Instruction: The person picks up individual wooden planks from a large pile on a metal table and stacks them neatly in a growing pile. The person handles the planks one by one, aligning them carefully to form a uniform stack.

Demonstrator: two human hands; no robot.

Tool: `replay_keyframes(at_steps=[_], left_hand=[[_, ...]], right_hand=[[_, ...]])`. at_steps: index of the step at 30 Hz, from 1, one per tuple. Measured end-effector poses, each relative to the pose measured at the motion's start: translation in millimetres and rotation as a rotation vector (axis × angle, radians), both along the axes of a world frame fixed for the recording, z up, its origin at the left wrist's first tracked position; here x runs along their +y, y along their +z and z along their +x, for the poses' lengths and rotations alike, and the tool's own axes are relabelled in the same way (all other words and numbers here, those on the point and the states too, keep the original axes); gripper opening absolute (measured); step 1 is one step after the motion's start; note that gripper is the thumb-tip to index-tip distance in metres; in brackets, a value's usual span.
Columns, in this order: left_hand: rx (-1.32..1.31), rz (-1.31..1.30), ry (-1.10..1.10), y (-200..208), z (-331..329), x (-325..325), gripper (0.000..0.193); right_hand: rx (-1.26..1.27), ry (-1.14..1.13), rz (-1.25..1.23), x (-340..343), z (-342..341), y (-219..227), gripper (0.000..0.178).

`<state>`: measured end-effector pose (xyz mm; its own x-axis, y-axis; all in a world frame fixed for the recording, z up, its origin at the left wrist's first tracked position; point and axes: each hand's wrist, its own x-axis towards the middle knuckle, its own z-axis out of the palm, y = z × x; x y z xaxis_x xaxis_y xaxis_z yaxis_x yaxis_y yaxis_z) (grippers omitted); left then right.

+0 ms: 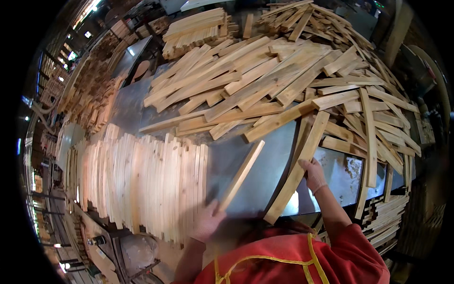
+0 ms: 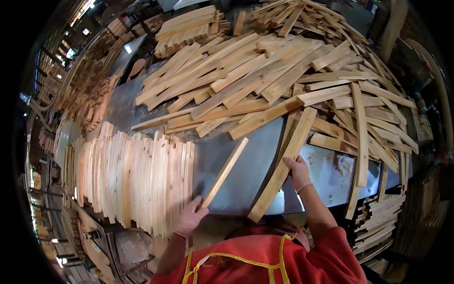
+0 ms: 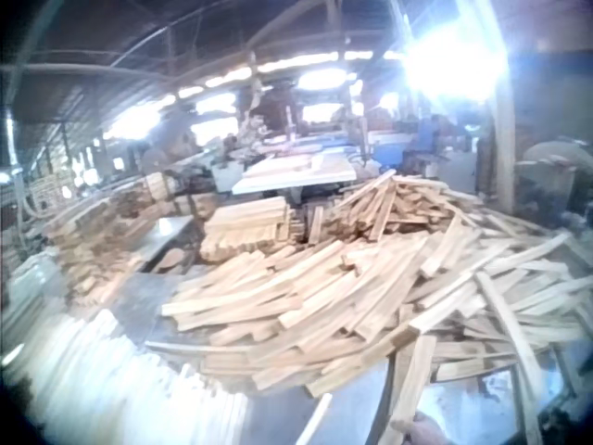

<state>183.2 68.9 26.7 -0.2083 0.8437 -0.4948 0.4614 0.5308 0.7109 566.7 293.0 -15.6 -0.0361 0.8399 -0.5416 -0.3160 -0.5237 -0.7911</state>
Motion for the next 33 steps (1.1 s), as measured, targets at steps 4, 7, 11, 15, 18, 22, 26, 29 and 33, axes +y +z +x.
replay_keyframes(at_steps=[4,7,11,15,18,22,26,29,33], left_hand=[[-0.916,-0.215,0.594,-27,33,-30,0.030],[-0.455,-0.087,0.393,-24,35,-32,0.041],[0.536,0.194,0.037,-12,21,-25,0.052],[0.887,0.267,-0.090,6,9,-14,0.069],[0.927,0.129,-0.187,5,-8,-23,0.081],[1.030,0.138,-0.235,9,-11,-19,0.072],[1.006,0.139,-0.166,21,-10,-15,0.066],[1.061,0.242,-0.142,14,-9,-20,0.066],[1.027,0.162,-0.175,18,-10,-21,0.065]], right_hand=[[0.044,0.264,-0.125,-74,-74,6,0.036],[-0.254,0.575,-0.058,-87,-133,-23,0.048],[-0.614,0.940,0.308,-81,-233,0,0.061],[0.092,1.058,0.197,-63,-257,-4,0.068],[0.012,0.859,0.183,-20,-223,-23,0.050],[-0.234,0.361,0.384,110,-88,-80,0.040],[0.145,-0.139,-0.145,189,-46,-55,0.035],[0.195,-0.006,0.047,204,-58,-71,0.026],[0.631,0.393,0.152,153,-88,-94,0.023]])
